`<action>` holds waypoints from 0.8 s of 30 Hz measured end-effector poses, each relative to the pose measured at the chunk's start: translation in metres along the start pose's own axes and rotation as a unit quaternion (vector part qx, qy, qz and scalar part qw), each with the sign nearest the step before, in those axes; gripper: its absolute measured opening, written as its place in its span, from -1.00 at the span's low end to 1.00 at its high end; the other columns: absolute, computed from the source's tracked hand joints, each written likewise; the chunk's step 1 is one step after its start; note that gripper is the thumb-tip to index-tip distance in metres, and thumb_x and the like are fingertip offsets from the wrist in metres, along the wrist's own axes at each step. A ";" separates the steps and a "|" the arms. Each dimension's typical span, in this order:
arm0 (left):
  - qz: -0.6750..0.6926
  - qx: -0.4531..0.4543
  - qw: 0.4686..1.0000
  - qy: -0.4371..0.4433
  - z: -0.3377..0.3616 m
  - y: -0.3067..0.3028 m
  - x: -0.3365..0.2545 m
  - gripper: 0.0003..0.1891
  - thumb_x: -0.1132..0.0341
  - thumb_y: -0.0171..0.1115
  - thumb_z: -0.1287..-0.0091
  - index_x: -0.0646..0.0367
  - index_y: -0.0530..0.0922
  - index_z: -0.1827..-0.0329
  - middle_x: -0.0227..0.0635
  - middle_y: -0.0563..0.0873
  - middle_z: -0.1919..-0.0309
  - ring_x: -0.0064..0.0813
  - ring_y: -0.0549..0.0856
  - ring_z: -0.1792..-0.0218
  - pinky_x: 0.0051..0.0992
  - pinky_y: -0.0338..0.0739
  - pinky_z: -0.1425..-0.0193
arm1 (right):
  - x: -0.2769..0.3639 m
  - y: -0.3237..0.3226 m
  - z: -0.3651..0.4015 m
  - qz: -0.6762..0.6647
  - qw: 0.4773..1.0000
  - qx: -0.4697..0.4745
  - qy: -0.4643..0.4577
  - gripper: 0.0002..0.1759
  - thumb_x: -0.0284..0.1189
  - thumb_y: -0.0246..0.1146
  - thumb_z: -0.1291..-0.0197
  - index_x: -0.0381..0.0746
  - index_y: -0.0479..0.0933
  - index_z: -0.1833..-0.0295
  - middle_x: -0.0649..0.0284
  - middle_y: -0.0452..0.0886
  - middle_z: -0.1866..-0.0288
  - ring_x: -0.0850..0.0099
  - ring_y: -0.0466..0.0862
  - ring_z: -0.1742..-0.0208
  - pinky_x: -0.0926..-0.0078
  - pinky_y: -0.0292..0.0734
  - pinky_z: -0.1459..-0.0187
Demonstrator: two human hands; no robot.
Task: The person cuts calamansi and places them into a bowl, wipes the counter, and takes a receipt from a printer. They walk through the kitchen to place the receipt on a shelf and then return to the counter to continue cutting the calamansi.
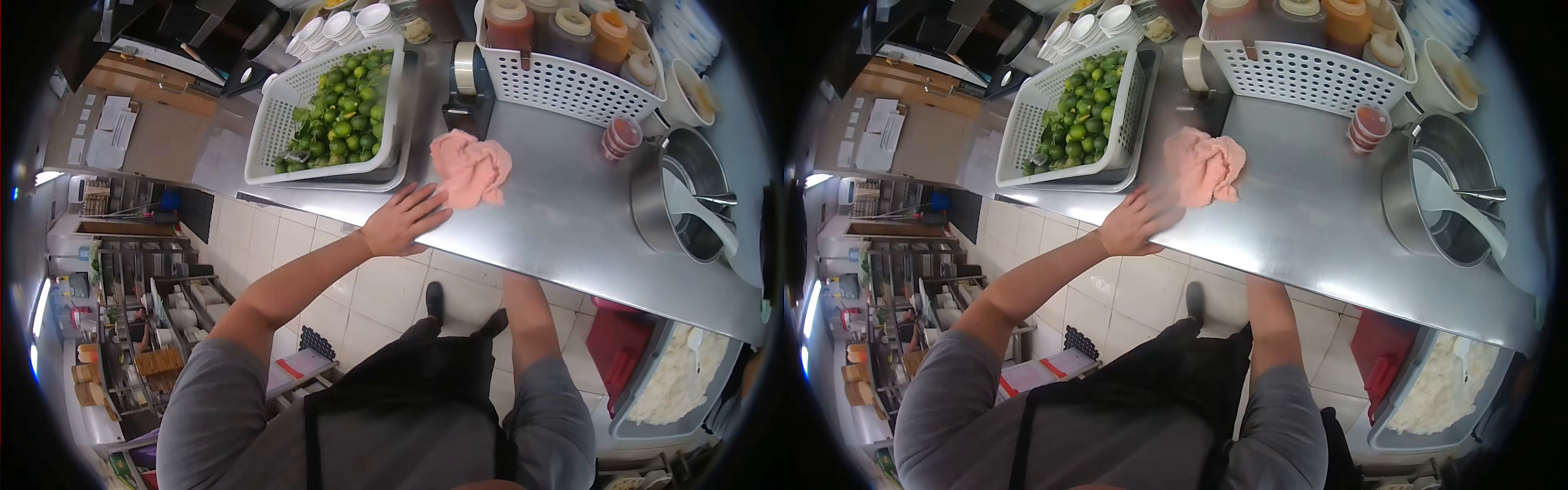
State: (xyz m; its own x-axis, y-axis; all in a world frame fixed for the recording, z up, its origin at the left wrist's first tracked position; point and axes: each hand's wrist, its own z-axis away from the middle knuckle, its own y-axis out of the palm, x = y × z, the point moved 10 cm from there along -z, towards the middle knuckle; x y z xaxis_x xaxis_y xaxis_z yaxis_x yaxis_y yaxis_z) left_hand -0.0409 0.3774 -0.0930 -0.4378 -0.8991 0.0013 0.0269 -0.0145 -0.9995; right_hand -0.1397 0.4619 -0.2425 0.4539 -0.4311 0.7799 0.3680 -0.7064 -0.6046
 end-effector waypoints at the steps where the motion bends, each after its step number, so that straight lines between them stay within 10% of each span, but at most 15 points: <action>1: 0.001 0.000 1.000 -0.001 0.000 -0.001 0.000 -0.06 0.06 0.44 0.29 -0.01 0.26 -0.30 -0.18 0.27 -0.29 -0.12 0.24 -0.30 -0.09 0.06 -0.37 | 0.002 -0.001 -0.001 0.002 1.000 0.002 -0.003 -0.65 -0.33 0.13 -0.14 -0.21 0.44 -0.04 0.12 0.52 0.04 0.12 0.46 -0.06 0.20 0.35 -0.10; 24: -0.007 0.000 1.000 0.000 0.004 -0.006 -0.001 -0.09 0.03 0.41 0.17 0.02 0.20 -0.32 -0.22 0.17 -0.36 -0.20 0.17 -0.36 -0.12 0.06 -0.38 | 0.075 -0.026 0.004 0.028 0.991 0.095 -0.088 -0.71 -0.34 0.12 -0.16 -0.21 0.48 0.03 0.12 0.53 0.08 0.15 0.47 -0.04 0.21 0.37 -0.07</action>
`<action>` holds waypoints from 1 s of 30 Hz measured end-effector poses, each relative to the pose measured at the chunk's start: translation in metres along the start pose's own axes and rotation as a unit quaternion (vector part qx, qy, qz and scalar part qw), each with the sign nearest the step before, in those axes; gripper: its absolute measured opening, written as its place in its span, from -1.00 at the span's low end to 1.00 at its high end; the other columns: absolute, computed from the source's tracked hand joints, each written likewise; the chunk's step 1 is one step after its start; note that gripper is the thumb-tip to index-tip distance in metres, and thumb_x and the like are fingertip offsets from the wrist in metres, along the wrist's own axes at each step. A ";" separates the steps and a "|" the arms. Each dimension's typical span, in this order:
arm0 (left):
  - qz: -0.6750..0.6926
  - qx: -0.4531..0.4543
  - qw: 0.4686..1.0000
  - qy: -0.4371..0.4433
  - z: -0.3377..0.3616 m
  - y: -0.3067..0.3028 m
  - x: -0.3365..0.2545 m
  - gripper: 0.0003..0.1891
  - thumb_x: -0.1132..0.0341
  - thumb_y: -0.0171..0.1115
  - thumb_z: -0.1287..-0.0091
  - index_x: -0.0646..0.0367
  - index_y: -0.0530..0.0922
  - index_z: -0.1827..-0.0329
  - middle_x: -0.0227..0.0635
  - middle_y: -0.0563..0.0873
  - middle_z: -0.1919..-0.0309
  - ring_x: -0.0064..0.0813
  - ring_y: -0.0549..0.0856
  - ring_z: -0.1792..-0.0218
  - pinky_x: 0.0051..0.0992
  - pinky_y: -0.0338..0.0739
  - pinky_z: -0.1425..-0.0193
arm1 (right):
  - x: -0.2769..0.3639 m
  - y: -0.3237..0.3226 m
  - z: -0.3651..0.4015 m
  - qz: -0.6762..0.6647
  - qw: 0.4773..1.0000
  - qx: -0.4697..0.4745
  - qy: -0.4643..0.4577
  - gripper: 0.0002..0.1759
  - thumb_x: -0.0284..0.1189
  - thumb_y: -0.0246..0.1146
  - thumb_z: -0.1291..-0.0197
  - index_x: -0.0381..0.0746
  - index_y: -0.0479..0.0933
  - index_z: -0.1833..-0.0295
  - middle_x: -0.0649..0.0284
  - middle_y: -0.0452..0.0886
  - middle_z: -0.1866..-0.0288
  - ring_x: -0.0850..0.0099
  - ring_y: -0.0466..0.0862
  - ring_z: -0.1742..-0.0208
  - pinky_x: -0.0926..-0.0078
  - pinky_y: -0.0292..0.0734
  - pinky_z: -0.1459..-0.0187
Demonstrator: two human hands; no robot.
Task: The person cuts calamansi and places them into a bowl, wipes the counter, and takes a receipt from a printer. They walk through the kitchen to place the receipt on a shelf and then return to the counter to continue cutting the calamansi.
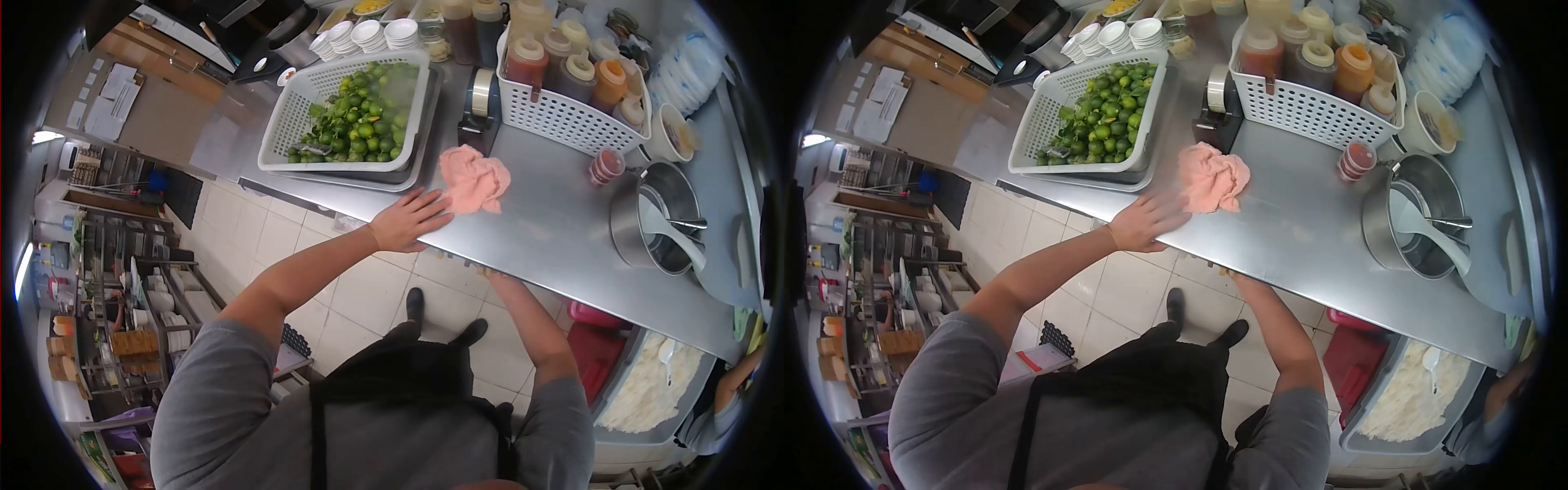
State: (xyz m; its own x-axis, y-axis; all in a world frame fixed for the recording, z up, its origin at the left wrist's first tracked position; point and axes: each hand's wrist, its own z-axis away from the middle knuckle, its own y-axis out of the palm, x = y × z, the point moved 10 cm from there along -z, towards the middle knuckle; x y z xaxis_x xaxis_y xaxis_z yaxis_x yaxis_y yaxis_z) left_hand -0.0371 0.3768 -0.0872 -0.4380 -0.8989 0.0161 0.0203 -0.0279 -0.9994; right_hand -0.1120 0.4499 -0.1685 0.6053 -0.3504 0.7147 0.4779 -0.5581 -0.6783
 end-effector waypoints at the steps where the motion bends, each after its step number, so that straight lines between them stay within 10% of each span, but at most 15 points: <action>1: -0.001 -0.002 1.000 -0.003 0.001 -0.001 0.001 -0.09 0.03 0.41 0.17 0.02 0.20 -0.32 -0.22 0.17 -0.36 -0.20 0.17 -0.36 -0.12 0.06 -0.38 | 0.002 -0.003 -0.001 0.000 1.000 0.005 -0.002 -0.71 -0.34 0.12 -0.16 -0.21 0.48 0.03 0.12 0.53 0.08 0.15 0.47 -0.04 0.21 0.37 -0.07; 8: 0.006 -0.016 1.000 -0.003 0.002 -0.004 0.000 -0.06 0.09 0.46 0.28 0.04 0.25 -0.29 -0.24 0.21 -0.35 -0.17 0.21 -0.34 -0.16 0.15 -0.33 | 0.011 0.013 0.019 -0.007 0.998 0.054 -0.036 -0.73 -0.34 0.12 -0.16 -0.21 0.49 0.05 0.12 0.53 0.09 0.15 0.47 -0.04 0.21 0.38 -0.06; 10: 0.002 -0.021 1.000 -0.005 0.002 -0.006 0.000 -0.05 0.09 0.47 0.28 0.04 0.24 -0.29 -0.24 0.20 -0.35 -0.18 0.21 -0.34 -0.16 0.15 -0.33 | 0.032 0.049 0.059 0.052 0.949 -0.037 -0.310 -0.82 -0.36 0.13 -0.13 -0.15 0.53 0.17 0.25 0.55 0.17 0.29 0.49 0.03 0.25 0.41 0.04; 12: 0.008 -0.013 1.000 -0.001 0.002 -0.009 -0.002 -0.05 0.08 0.47 0.29 0.04 0.24 -0.29 -0.25 0.20 -0.35 -0.19 0.21 -0.34 -0.17 0.16 -0.33 | 0.035 0.094 0.090 0.093 0.933 0.096 -0.334 -0.86 -0.37 0.16 -0.05 -0.06 0.55 0.24 0.40 0.53 0.28 0.38 0.50 0.11 0.31 0.41 0.10; 25: 0.040 -0.102 0.989 -0.101 0.055 -0.018 -0.028 -0.27 0.09 0.36 0.09 0.12 0.33 -0.20 -0.20 0.23 -0.32 -0.12 0.21 -0.32 -0.11 0.14 -0.33 | 0.108 0.060 0.157 -0.144 0.937 0.315 0.042 -0.76 -0.33 0.33 0.09 -0.15 0.59 0.25 0.23 0.59 0.34 0.24 0.54 0.18 0.33 0.43 0.14; 30: 0.308 0.025 0.836 -0.453 0.227 0.016 0.010 -0.32 -0.07 0.30 -0.08 0.22 0.38 -0.15 -0.13 0.57 0.05 -0.12 0.60 0.13 -0.20 0.50 0.01 | 0.197 0.030 0.110 -0.083 0.945 0.310 -0.058 -0.77 -0.32 0.34 0.10 -0.13 0.59 0.27 0.22 0.57 0.38 0.22 0.52 0.24 0.29 0.42 0.20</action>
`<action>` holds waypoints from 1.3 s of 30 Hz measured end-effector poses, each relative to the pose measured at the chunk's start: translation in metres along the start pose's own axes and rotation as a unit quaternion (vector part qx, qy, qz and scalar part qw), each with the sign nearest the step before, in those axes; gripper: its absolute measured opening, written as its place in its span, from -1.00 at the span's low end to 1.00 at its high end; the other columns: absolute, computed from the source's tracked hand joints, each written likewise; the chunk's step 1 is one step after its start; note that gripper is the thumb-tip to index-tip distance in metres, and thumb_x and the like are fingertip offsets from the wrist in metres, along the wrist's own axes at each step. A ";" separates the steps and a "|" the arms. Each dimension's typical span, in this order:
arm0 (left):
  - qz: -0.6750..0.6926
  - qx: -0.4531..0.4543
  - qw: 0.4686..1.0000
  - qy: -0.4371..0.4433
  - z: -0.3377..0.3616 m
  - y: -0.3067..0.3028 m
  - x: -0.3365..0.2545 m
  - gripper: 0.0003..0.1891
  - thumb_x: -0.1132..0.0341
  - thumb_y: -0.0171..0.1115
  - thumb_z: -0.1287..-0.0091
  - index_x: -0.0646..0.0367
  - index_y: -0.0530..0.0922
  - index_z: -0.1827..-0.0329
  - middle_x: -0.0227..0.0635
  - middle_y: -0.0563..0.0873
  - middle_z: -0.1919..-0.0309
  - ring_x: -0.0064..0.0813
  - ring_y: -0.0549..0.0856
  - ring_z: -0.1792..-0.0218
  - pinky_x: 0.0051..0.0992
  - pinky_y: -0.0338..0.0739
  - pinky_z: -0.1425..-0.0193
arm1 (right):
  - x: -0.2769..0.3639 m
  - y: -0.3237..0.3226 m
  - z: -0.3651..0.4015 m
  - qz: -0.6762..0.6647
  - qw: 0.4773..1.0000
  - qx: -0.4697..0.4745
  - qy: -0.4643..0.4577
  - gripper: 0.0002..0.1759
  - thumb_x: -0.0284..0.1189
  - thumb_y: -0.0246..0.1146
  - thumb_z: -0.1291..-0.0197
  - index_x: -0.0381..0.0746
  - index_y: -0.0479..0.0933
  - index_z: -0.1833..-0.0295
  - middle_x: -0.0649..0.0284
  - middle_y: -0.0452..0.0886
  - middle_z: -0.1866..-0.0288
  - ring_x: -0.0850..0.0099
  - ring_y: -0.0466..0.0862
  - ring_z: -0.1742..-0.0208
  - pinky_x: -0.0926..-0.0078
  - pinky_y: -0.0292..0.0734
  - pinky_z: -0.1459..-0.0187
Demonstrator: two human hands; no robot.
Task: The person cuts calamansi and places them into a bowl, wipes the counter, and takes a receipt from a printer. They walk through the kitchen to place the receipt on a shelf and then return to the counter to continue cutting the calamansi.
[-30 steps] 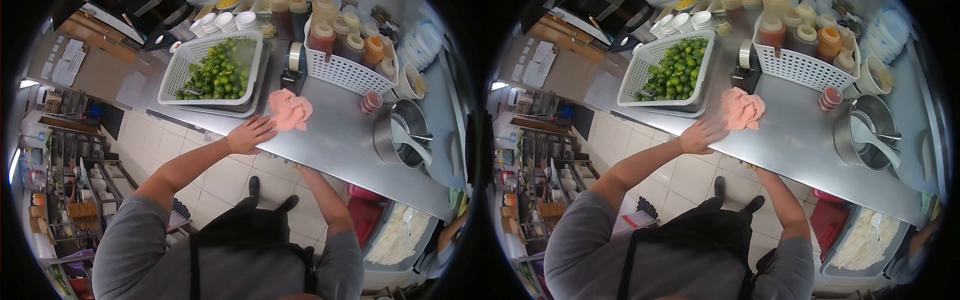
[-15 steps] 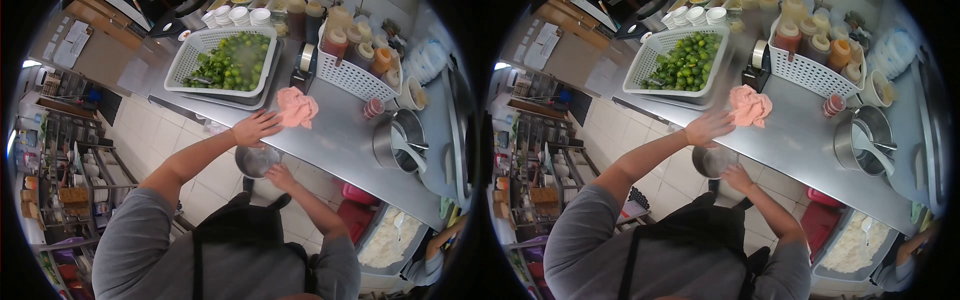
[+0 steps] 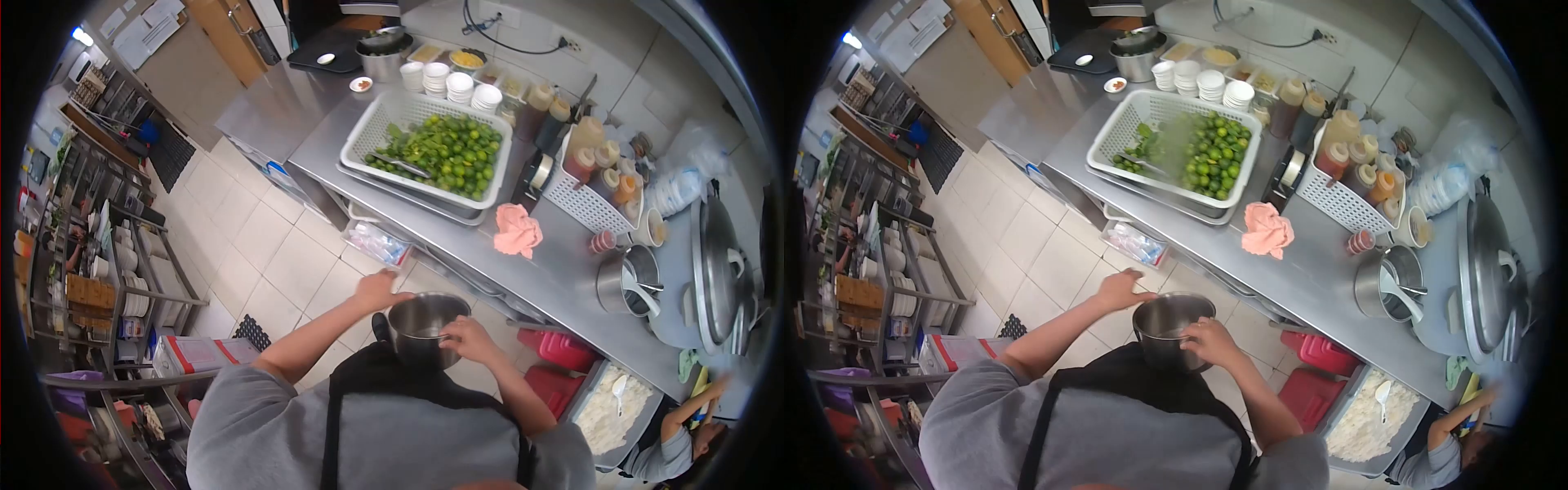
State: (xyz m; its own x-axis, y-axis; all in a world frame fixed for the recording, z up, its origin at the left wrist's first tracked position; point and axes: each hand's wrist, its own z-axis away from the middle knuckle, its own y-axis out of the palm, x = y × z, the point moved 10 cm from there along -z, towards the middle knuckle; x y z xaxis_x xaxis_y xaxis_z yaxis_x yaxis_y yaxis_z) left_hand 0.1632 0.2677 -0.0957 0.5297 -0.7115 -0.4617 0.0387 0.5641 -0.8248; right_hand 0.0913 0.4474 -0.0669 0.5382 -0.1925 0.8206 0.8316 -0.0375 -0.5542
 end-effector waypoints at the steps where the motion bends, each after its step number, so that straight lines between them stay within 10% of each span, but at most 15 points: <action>1: 0.019 0.037 0.997 -0.057 0.009 0.002 0.042 -0.33 -0.08 0.27 -0.11 0.24 0.38 -0.14 -0.13 0.62 0.16 -0.16 0.65 0.26 -0.27 0.56 0.12 | 0.031 -0.004 -0.014 0.020 0.998 0.011 -0.060 -0.78 -0.32 0.34 0.10 -0.13 0.59 0.28 0.24 0.56 0.38 0.23 0.52 0.23 0.29 0.40 0.20; 4: 0.340 0.158 0.909 -0.182 0.061 -0.028 0.083 -0.44 0.01 0.23 -0.17 0.27 0.42 -0.08 -0.17 0.62 0.27 -0.30 0.66 0.30 -0.41 0.59 0.25 | 0.111 -0.001 -0.054 0.053 0.977 0.014 -0.207 -0.81 -0.35 0.35 0.13 -0.09 0.58 0.32 0.31 0.55 0.35 0.28 0.50 0.15 0.30 0.35 0.17; 10: 0.407 -0.066 0.896 -0.165 0.099 -0.143 0.168 -0.57 0.34 0.09 -0.09 0.40 0.43 -0.03 -0.19 0.62 0.28 -0.46 0.57 0.37 -0.52 0.44 0.40 | 0.228 -0.019 -0.138 0.107 0.940 -0.063 -0.319 -0.66 -0.36 0.37 0.11 -0.09 0.56 0.12 0.34 0.55 -0.03 0.32 0.44 -0.13 0.31 0.31 -0.11; 14: 0.398 -0.227 0.871 -0.179 0.108 -0.211 0.279 -0.63 0.33 0.08 -0.07 0.38 0.45 0.08 -0.19 0.62 0.42 -0.49 0.56 0.52 -0.55 0.41 0.54 | 0.207 -0.089 -0.187 0.098 0.957 -0.205 -0.181 -0.48 -0.34 0.33 0.04 -0.14 0.47 -0.11 0.19 0.50 -0.11 0.19 0.42 -0.15 0.27 0.30 -0.17; 19: 0.461 -0.309 0.813 -0.179 0.056 -0.280 0.340 -0.66 0.41 0.01 -0.07 0.46 0.41 0.11 -0.09 0.62 0.41 -0.38 0.62 0.61 -0.53 0.55 0.62 | 0.118 -0.143 -0.249 0.243 0.937 -0.251 -0.028 -0.69 -0.41 0.28 0.00 -0.26 0.56 0.09 0.06 0.55 0.06 0.11 0.52 0.03 0.26 0.40 -0.03; 27: 0.509 -0.335 0.769 -0.194 -0.093 -0.293 0.354 -0.70 0.52 -0.05 -0.01 0.63 0.38 0.22 0.04 0.60 0.44 -0.21 0.66 0.61 -0.46 0.68 0.59 | 0.065 -0.127 -0.335 0.447 0.889 -0.073 0.070 -0.73 -0.49 0.08 0.02 -0.33 0.60 0.23 0.01 0.62 0.18 0.17 0.57 0.07 0.24 0.50 0.12; 31: 0.516 -0.303 0.766 -0.235 -0.124 -0.285 0.361 -0.62 0.48 0.01 -0.02 0.59 0.36 0.10 0.08 0.60 0.43 -0.29 0.64 0.68 -0.51 0.60 0.67 | 0.059 -0.151 -0.328 0.304 0.943 -0.088 0.098 -0.67 -0.46 0.06 0.04 -0.42 0.55 0.18 -0.10 0.59 0.16 0.04 0.58 0.13 0.22 0.49 0.07; 35: 0.093 -0.406 0.868 -0.271 -0.112 -0.334 0.360 -0.47 0.25 0.24 -0.08 0.31 0.39 -0.11 0.01 0.62 0.22 -0.17 0.66 0.22 -0.29 0.54 0.14 | 0.045 -0.209 -0.284 0.101 0.976 -0.145 0.128 -0.66 -0.36 0.12 -0.02 -0.33 0.51 0.11 -0.01 0.60 0.26 0.14 0.62 0.32 0.30 0.53 0.29; 39: -0.014 -0.457 0.889 0.034 -0.133 -0.364 0.195 -0.61 0.27 0.30 -0.06 0.21 0.53 0.03 -0.09 0.60 0.13 -0.09 0.53 0.04 -0.27 0.38 -0.09 | -0.038 -0.243 -0.226 -0.309 0.878 -0.315 0.184 -0.75 -0.34 0.07 -0.23 -0.30 0.47 0.12 0.35 0.49 0.48 0.63 0.49 0.53 0.72 0.41 0.53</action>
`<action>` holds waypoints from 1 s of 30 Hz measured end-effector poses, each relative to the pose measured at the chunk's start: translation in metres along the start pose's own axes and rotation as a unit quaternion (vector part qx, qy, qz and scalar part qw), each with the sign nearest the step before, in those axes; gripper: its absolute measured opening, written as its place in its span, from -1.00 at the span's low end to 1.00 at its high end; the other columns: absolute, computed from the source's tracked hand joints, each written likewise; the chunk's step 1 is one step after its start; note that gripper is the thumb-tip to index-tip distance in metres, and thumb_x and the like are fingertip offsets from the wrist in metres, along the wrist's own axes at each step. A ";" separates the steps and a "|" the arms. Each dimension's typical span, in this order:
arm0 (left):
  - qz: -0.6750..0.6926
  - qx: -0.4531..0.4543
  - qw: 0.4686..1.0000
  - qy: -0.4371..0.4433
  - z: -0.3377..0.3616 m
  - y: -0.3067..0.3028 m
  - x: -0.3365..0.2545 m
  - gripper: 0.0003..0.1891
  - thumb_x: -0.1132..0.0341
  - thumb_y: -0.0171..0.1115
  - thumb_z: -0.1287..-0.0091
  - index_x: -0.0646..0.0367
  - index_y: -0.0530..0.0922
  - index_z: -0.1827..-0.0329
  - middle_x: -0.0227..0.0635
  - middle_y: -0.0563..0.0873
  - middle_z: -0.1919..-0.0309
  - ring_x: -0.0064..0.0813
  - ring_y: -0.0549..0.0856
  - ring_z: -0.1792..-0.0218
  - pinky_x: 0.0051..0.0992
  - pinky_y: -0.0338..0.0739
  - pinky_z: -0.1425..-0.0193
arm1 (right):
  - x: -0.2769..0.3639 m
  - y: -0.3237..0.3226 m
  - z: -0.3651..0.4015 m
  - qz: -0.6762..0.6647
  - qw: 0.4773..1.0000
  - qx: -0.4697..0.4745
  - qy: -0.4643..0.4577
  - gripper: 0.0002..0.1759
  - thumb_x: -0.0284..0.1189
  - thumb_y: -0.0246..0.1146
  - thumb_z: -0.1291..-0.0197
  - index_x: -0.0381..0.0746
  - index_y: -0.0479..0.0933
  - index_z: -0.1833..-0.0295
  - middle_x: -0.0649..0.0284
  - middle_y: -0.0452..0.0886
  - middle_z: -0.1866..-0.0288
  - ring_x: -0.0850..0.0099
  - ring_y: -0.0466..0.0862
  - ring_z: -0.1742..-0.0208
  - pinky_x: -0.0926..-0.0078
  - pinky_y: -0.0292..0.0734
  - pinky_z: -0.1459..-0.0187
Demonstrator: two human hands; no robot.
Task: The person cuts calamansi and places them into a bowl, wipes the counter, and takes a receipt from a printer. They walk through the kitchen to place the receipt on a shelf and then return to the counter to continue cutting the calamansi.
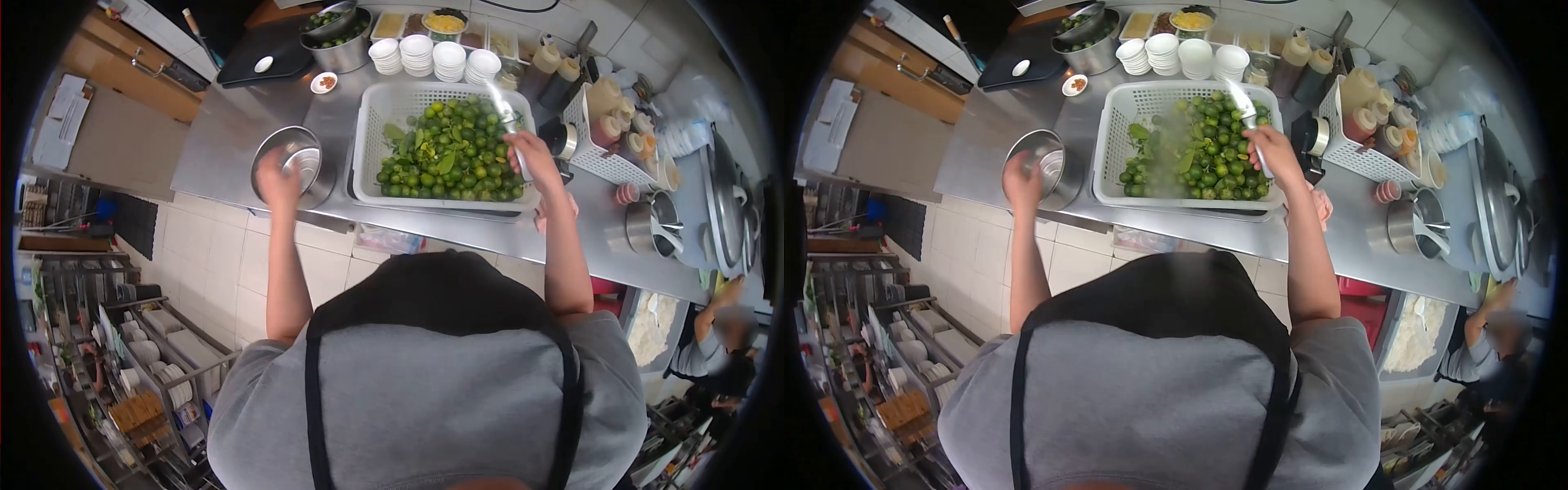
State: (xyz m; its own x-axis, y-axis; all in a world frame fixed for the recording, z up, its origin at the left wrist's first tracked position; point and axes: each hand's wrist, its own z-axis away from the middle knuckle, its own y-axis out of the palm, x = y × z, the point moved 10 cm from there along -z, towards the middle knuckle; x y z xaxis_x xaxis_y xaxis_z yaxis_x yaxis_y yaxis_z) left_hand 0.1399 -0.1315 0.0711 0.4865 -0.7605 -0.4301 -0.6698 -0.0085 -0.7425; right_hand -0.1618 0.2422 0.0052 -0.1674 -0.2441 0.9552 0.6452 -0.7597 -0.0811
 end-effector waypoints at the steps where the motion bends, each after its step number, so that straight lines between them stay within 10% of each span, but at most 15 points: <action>1: 0.085 0.026 0.996 0.023 -0.001 0.011 -0.051 -0.65 0.34 0.32 -0.02 0.20 0.56 0.10 -0.13 0.60 0.10 -0.11 0.53 0.03 -0.27 0.39 -0.10 | -0.003 -0.014 0.002 -0.046 0.997 -0.055 -0.015 -0.76 -0.35 0.06 -0.27 -0.33 0.46 0.17 0.31 0.50 0.47 0.58 0.54 0.53 0.67 0.44 0.54; 6: 0.210 0.201 0.888 0.357 0.050 0.101 -0.250 -0.65 0.28 0.32 0.02 0.13 0.58 0.12 -0.23 0.59 0.06 -0.16 0.49 -0.07 -0.26 0.38 -0.14 | -0.025 -0.032 -0.001 0.014 0.976 -0.214 -0.029 -0.76 -0.35 0.06 -0.27 -0.36 0.42 0.19 0.24 0.54 0.47 0.49 0.60 0.56 0.57 0.52 0.57; 10: 0.172 0.305 0.826 0.442 0.088 0.168 -0.299 -0.54 0.08 0.29 0.03 0.07 0.54 0.06 -0.26 0.50 -0.06 -0.20 0.40 -0.16 -0.21 0.28 -0.19 | -0.021 -0.013 0.002 0.105 0.972 -0.208 -0.034 -0.75 -0.35 0.06 -0.27 -0.37 0.38 0.18 0.14 0.55 0.55 0.45 0.59 0.63 0.52 0.52 0.58; 20: 0.048 0.424 0.829 0.363 0.065 0.186 -0.242 -0.48 -0.03 0.34 0.20 -0.06 0.58 0.11 -0.36 0.32 -0.21 -0.18 0.28 -0.23 -0.04 0.27 -0.16 | -0.049 0.043 -0.008 -0.102 0.992 -0.078 0.013 -0.74 -0.31 0.06 -0.29 -0.33 0.38 0.20 0.11 0.58 0.42 0.37 0.63 0.56 0.53 0.53 0.55; 30: 0.060 0.452 0.859 0.232 0.015 0.183 -0.158 -0.58 0.27 0.40 0.14 0.05 0.53 0.16 -0.26 0.36 -0.15 -0.13 0.38 -0.14 -0.27 0.34 -0.21 | -0.036 0.046 0.010 -0.193 0.980 -0.043 0.008 -0.68 -0.28 -0.01 -0.35 -0.28 0.42 -0.04 0.35 0.48 0.37 0.52 0.60 0.30 0.62 0.54 0.36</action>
State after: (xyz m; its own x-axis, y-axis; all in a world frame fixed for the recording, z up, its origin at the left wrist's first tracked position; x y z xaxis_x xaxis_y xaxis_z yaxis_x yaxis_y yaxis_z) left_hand -0.0511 -0.0029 -0.0042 0.0280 -0.8997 -0.4355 0.1132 0.4358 -0.8929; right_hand -0.1192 0.2222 -0.0300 -0.3983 0.0624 0.9151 0.4663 -0.8454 0.2605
